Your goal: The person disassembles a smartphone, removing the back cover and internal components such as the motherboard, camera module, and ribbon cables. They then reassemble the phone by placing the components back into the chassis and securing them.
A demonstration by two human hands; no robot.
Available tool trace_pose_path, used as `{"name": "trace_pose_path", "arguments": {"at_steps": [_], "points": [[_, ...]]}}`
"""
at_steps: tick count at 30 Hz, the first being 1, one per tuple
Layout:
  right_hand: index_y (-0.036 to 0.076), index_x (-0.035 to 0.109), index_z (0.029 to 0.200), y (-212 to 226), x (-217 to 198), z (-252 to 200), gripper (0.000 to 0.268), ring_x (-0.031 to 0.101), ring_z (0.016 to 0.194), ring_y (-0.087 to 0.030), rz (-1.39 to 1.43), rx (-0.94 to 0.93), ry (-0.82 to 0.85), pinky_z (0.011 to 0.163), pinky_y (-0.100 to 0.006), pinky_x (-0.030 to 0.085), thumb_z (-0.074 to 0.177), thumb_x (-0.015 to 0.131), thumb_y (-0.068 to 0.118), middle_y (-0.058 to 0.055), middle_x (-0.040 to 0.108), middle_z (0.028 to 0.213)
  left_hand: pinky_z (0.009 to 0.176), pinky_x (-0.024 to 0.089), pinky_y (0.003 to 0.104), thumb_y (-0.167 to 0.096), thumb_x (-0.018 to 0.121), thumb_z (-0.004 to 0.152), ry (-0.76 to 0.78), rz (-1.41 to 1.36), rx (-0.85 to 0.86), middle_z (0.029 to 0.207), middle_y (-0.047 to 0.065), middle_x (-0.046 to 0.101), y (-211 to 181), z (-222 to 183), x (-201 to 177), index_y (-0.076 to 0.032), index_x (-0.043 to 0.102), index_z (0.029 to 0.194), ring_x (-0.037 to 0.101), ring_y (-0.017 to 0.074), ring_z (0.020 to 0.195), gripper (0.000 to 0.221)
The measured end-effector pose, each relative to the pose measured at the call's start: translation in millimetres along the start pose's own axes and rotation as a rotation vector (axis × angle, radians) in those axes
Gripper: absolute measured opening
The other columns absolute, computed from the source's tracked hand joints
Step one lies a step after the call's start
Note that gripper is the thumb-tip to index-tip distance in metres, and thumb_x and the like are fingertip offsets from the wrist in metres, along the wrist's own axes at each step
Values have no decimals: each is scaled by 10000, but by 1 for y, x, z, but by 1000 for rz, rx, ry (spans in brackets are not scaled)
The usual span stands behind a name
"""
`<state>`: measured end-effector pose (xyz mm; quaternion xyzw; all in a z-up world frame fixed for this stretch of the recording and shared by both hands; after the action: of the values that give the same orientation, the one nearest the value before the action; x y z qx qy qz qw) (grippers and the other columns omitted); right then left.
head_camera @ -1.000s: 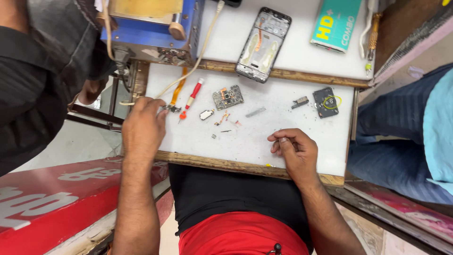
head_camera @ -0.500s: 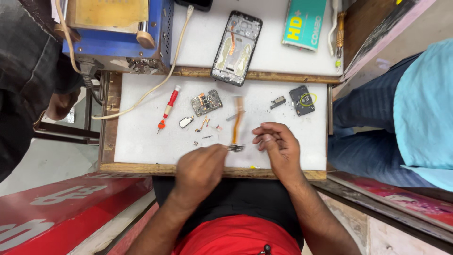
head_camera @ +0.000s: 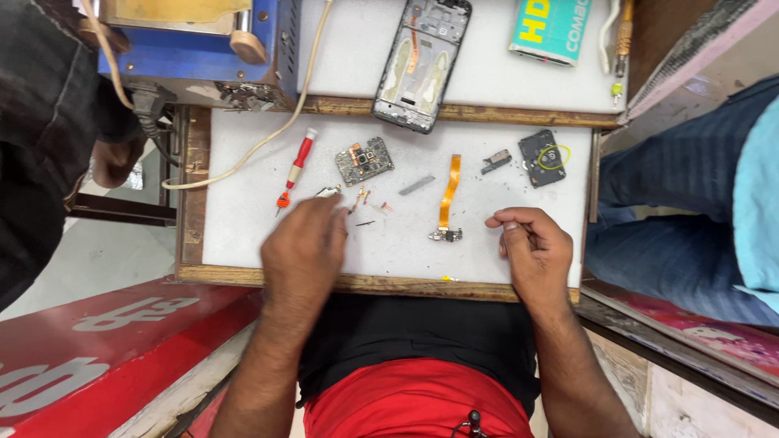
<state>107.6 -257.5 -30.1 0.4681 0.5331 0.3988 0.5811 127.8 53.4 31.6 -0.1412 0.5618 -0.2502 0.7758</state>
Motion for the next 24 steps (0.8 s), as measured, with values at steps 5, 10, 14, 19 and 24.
{"name": "trace_pose_path", "arguments": {"at_steps": [5, 10, 14, 19, 24], "points": [[-13, 691, 1110, 6, 6, 4, 147, 549, 658, -35, -48, 29, 11, 601, -178, 465, 1033, 568, -33, -79, 765, 985, 718, 582, 393, -173, 819, 895, 21, 129, -119, 1087, 99, 681, 40, 4, -12, -63, 725, 1140, 715, 288, 861, 285], [9, 711, 1133, 24, 13, 4, 134, 584, 763, -42, -215, -66, 27, 684, -185, 478, 1017, 649, -19, -74, 745, 998, 703, 583, 383, -155, 816, 901, 56, 178, -145, 1132, 96, 650, 51, 5, -8, -66, 727, 1169, 709, 280, 853, 295], [56, 744, 1102, 37, 19, 9, 178, 579, 677, -84, -439, -82, 15, 596, -217, 455, 934, 730, -1, -69, 738, 985, 753, 592, 380, -118, 788, 918, 19, 74, -59, 1145, 98, 673, 28, 7, -6, -68, 709, 1155, 717, 286, 913, 255], [106, 744, 1168, 58, 37, 12, 247, 658, 704, -144, -589, -208, 52, 634, -270, 540, 926, 744, 50, -70, 734, 1131, 733, 586, 372, -178, 770, 905, 189, -157, 185, 1047, 78, 679, -53, -8, 40, -69, 708, 1118, 707, 264, 882, 248], [130, 760, 1187, 54, 40, 10, 262, 678, 672, -204, -709, -165, 44, 631, -330, 561, 925, 759, 121, -62, 717, 1129, 624, 558, 338, -195, 787, 879, 196, -171, 254, 997, 71, 664, -76, -8, 64, -60, 729, 1108, 675, 221, 803, 273]]}}
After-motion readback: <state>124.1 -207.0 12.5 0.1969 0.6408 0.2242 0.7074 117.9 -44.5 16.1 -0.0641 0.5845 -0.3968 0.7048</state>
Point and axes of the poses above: each hand's wrist, its own z-axis towards the middle knuckle, its own x-axis out of the palm, y = z × x, the point moved 9 cm from there along z, towards the middle knuckle
